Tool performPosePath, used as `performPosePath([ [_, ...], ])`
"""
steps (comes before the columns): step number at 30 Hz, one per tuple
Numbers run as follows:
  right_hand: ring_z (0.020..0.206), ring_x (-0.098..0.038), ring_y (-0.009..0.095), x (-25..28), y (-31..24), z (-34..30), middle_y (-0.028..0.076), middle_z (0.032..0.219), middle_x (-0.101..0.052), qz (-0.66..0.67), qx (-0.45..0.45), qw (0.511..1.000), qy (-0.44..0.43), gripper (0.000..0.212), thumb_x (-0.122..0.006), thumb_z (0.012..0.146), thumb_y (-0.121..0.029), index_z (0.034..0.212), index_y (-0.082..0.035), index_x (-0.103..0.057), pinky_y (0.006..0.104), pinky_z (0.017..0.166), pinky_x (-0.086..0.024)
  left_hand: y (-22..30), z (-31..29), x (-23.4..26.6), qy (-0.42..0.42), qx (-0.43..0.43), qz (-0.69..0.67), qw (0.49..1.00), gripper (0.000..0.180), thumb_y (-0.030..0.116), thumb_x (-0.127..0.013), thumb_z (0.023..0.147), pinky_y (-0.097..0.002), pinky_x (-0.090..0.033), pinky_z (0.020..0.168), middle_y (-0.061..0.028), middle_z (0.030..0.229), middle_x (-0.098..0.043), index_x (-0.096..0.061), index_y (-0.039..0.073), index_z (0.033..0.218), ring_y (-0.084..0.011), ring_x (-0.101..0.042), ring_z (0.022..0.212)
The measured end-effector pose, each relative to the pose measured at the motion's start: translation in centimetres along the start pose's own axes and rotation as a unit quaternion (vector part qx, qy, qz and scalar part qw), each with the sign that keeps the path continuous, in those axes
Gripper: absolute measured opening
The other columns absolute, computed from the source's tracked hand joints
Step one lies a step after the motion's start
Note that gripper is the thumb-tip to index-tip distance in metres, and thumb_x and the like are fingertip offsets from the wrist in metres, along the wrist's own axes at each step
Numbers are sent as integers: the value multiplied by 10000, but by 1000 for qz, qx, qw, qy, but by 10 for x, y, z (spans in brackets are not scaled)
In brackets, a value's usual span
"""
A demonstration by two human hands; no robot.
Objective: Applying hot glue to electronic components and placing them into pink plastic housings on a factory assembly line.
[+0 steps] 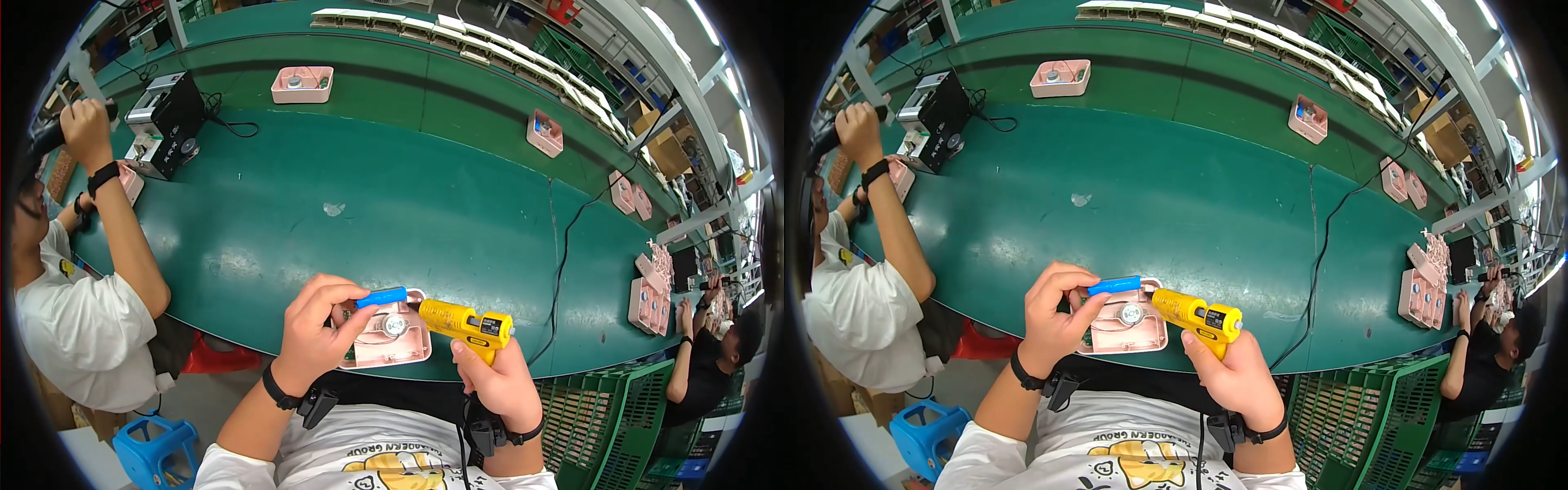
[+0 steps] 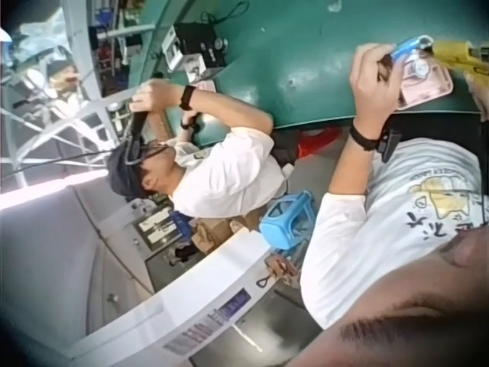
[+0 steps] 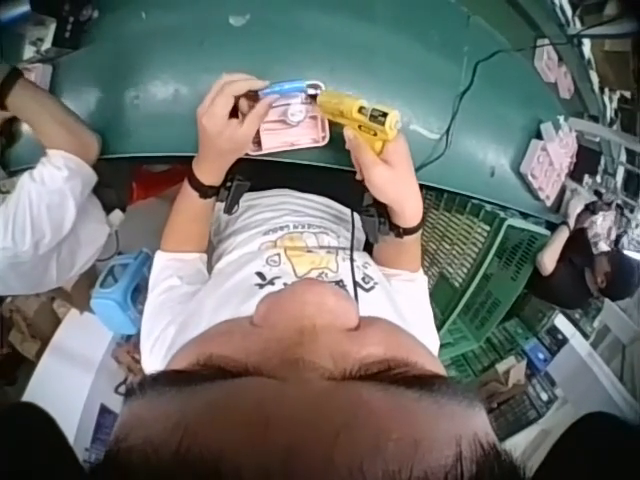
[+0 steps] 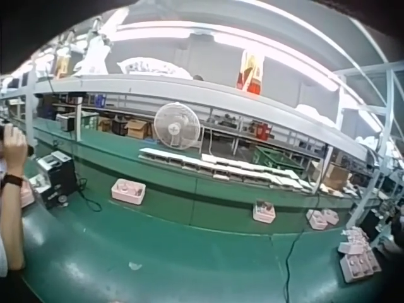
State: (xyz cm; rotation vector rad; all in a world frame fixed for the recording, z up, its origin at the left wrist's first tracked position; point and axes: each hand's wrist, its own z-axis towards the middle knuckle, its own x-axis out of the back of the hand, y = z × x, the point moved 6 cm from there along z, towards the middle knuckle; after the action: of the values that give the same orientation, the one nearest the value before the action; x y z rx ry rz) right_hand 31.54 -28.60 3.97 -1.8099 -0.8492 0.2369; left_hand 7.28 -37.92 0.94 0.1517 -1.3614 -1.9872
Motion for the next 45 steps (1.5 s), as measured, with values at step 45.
performPosePath([
  [45, 737, -700, 114, 8, 19, 24, 110, 977, -757, 73, 6, 995, -70, 369, -621, 1102, -182, 1394, 42, -595, 240, 501, -512, 7, 19, 3, -104, 87, 40, 990, 180, 56, -839, 877, -378, -546, 763, -97, 981, -723, -810, 36, 1053, -276, -676, 885],
])
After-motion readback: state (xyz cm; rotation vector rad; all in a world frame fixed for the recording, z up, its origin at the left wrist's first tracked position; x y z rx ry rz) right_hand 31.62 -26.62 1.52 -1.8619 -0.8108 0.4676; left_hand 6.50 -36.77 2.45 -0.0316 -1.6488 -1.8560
